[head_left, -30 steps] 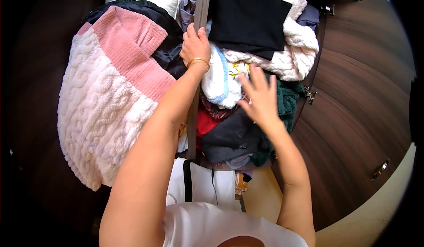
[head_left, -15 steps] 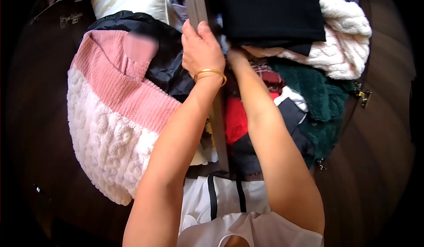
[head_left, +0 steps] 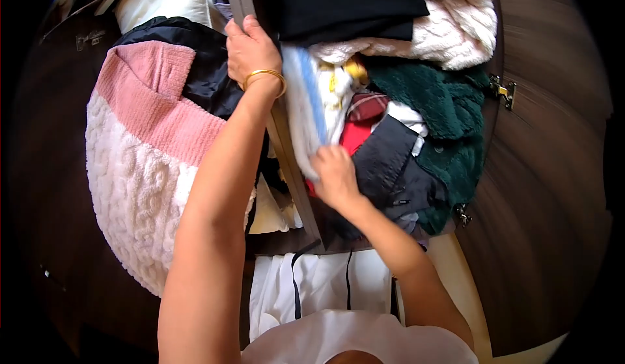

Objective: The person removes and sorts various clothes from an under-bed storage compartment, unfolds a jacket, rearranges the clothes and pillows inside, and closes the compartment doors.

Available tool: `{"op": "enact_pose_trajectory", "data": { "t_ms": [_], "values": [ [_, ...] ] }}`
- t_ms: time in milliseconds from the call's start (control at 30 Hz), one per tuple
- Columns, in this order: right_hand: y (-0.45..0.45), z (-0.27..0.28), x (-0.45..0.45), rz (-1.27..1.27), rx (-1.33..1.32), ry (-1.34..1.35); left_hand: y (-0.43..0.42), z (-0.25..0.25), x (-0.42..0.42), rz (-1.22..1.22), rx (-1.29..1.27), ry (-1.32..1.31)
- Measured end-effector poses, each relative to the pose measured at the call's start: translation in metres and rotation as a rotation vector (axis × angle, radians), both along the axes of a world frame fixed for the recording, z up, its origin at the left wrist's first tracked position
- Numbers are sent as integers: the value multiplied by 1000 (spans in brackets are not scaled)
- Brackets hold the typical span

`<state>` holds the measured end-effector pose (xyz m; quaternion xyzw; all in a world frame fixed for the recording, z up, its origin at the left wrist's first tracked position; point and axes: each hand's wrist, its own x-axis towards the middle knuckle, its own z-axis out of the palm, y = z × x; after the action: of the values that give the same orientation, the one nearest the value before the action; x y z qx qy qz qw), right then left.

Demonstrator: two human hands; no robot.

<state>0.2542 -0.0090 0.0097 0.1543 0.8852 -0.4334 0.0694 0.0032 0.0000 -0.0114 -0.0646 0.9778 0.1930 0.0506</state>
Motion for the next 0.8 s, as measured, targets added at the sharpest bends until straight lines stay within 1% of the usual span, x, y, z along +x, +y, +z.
{"op": "enact_pose_trajectory", "data": {
  "t_ms": [100, 167, 200, 233, 267, 300, 333, 367, 400, 433, 467, 500, 533, 567, 600, 633, 667, 733, 767, 800],
  "values": [
    [-7, 0, 18, -25, -49, -51, 1, 0, 1, 0, 8, 0],
    [2, -31, -3, -196, -140, -9, 1, -1, -1, -9, 4, 7],
    [8, -58, -19, -467, -353, 114, 2, -2, -2, -11, 9, 16],
    [20, -86, -45, -706, -820, 115, 0, -3, -1, -10, 9, 17],
    [54, -55, -79, -562, -711, 177, 0, -4, -1, -11, -10, 31],
    [69, -54, -108, -358, -699, 118, -2, -5, -1, -16, -20, 16],
    [60, -112, -122, -176, -552, 67, -2, -7, -3, -28, -22, 5],
    [64, -116, -130, 2, -187, -199, -1, -6, -1, -34, -11, 18],
    [62, -173, -136, 69, 60, -90, 2, -3, 0, -13, -5, 0],
    [63, -205, -148, 77, 195, -144, 4, -1, 0, 7, 0, -7],
    [65, -224, -160, 61, 253, -228, 2, -2, -2, 32, -11, -15],
    [63, -238, -171, 66, 253, -323, -3, -7, -2, 22, -5, 57],
    [62, -253, -182, 76, 227, -412, -3, -2, -2, 13, 12, 15],
    [62, -264, -190, 90, 174, -479, -4, -6, -3, 11, 11, 42],
    [62, -267, -196, 109, 87, -511, -3, -4, -3, 7, 21, 61],
    [63, -267, -196, 126, -39, -496, -1, 1, -3, -7, -3, -24],
    [67, -264, -191, 147, -187, -424, 3, 9, -2, 14, 42, -21],
    [90, -169, -167, 216, -381, -318, 6, 17, 5, -3, 78, 20],
    [90, -140, -137, 169, -175, -91, 3, 5, -1, 16, 67, 24],
    [86, -96, -102, 47, -159, 105, 2, 8, -1, 15, 63, -14]
  ]
}}
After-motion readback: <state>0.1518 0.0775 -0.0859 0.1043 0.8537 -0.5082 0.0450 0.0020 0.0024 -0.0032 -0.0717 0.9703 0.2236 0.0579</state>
